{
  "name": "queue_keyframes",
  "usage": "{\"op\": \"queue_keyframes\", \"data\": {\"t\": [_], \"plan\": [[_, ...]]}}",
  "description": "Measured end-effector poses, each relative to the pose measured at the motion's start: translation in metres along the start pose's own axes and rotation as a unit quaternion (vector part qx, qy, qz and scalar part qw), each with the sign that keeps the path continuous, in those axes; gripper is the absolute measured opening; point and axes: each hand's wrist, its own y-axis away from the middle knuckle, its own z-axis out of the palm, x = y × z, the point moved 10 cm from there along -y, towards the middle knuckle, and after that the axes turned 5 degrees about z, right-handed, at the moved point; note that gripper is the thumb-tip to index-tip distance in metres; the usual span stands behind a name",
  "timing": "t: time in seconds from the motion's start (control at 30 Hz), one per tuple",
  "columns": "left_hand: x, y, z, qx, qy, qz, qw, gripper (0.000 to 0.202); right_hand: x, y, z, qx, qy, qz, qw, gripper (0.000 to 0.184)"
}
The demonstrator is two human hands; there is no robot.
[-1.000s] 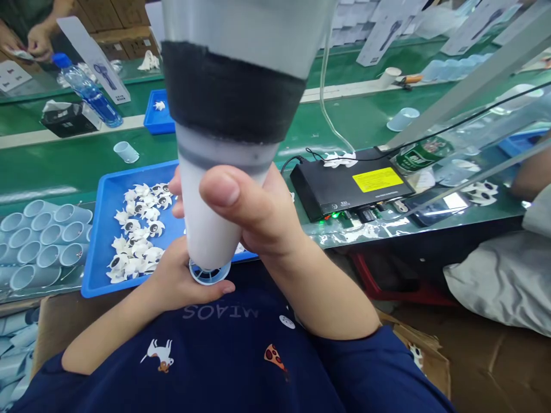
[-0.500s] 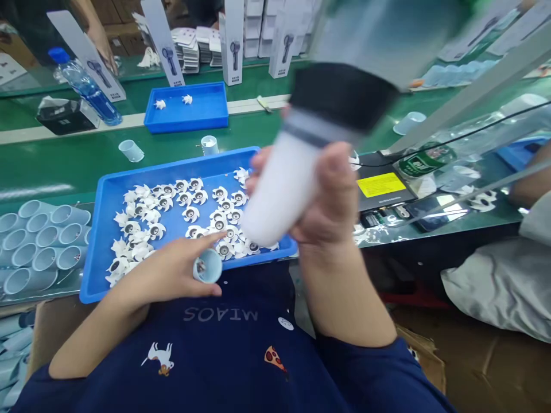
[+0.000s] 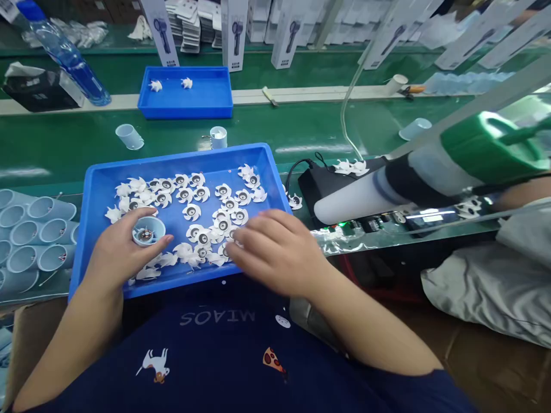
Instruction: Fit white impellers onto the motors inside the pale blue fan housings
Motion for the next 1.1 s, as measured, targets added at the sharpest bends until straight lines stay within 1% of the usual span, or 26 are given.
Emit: {"op": "queue_keyframes", "data": {"t": [0.03,0.07,0.1,0.13,0.17,0.2,0.27,0.37,0.47,0.5,0.53,0.6,0.67,0.73,0.83,0.87,0.9,0.93,1.0,1.03,1.07,1.1], "plan": [[0.000,0.000,0.001,-0.003,-0.004,0.004,1.000,0.054,-0.013,-0.011,0.020,-0.054,0.051,-0.064,0.995,0.018],[0.000,0.001,0.002,-0.008,-0.009,0.007,1.000,0.054,-0.019,-0.019,0.041,-0.105,0.111,-0.115,0.982,0.022],[-0.001,0.001,0.003,-0.013,-0.015,0.008,1.000,0.054,-0.019,-0.025,0.062,-0.155,0.173,-0.148,0.961,0.026],[-0.002,0.002,0.004,-0.020,-0.020,0.007,1.000,0.054,-0.014,-0.030,0.080,-0.193,0.219,-0.164,0.942,0.027],[-0.003,0.002,0.005,-0.028,-0.025,0.004,0.999,0.054,-0.007,-0.035,0.092,-0.213,0.244,-0.163,0.932,0.024],[-0.003,0.002,0.007,-0.037,-0.027,0.001,0.999,0.055,0.000,-0.039,0.099,-0.221,0.255,-0.154,0.929,0.024],[-0.003,0.002,0.009,-0.050,-0.029,-0.004,0.998,0.055,0.011,-0.046,0.106,-0.216,0.262,-0.130,0.932,0.029],[0.000,0.002,0.009,-0.055,-0.031,-0.002,0.998,0.054,0.021,-0.052,0.100,-0.193,0.266,-0.092,0.940,0.031],[0.002,0.002,0.010,-0.061,-0.030,0.013,0.998,0.053,0.029,-0.058,0.078,-0.149,0.269,-0.040,0.951,0.039],[0.003,0.003,0.011,-0.063,-0.031,0.018,0.997,0.053,0.031,-0.057,0.073,-0.148,0.270,-0.026,0.951,0.041],[0.003,0.003,0.013,-0.065,-0.032,0.024,0.997,0.053,0.033,-0.055,0.071,-0.159,0.272,-0.017,0.949,0.038],[0.004,0.003,0.014,-0.061,-0.035,0.037,0.997,0.051,0.037,-0.049,0.075,-0.205,0.276,-0.009,0.939,0.025],[0.007,0.003,0.014,-0.053,-0.036,0.049,0.997,0.050,0.039,-0.042,0.082,-0.240,0.279,-0.004,0.930,0.025],[0.007,0.003,0.014,-0.057,-0.032,0.044,0.997,0.051,0.043,-0.041,0.085,-0.239,0.283,0.014,0.929,0.028],[0.003,0.004,0.017,-0.080,-0.012,0.009,0.997,0.052,0.048,-0.042,0.087,-0.227,0.275,0.034,0.934,0.031],[0.000,0.004,0.015,-0.073,0.000,-0.005,0.997,0.052,0.048,-0.044,0.086,-0.220,0.266,0.038,0.938,0.029],[-0.004,0.004,0.011,-0.049,0.015,-0.018,0.999,0.052,0.048,-0.045,0.083,-0.210,0.252,0.041,0.944,0.025],[-0.008,0.005,0.004,-0.011,0.036,-0.027,0.999,0.054,0.047,-0.047,0.080,-0.196,0.233,0.044,0.951,0.023],[-0.016,0.009,-0.010,0.085,0.087,-0.028,0.992,0.062,0.041,-0.049,0.070,-0.162,0.178,0.049,0.969,0.021],[-0.019,0.011,-0.016,0.126,0.115,-0.014,0.985,0.066,0.037,-0.048,0.065,-0.146,0.138,0.049,0.978,0.022],[-0.019,0.014,-0.020,0.155,0.145,0.008,0.977,0.067,0.031,-0.047,0.060,-0.132,0.084,0.048,0.986,0.024],[-0.017,0.017,-0.022,0.170,0.175,0.036,0.969,0.065,0.025,-0.044,0.057,-0.118,0.030,0.043,0.992,0.026]]}}
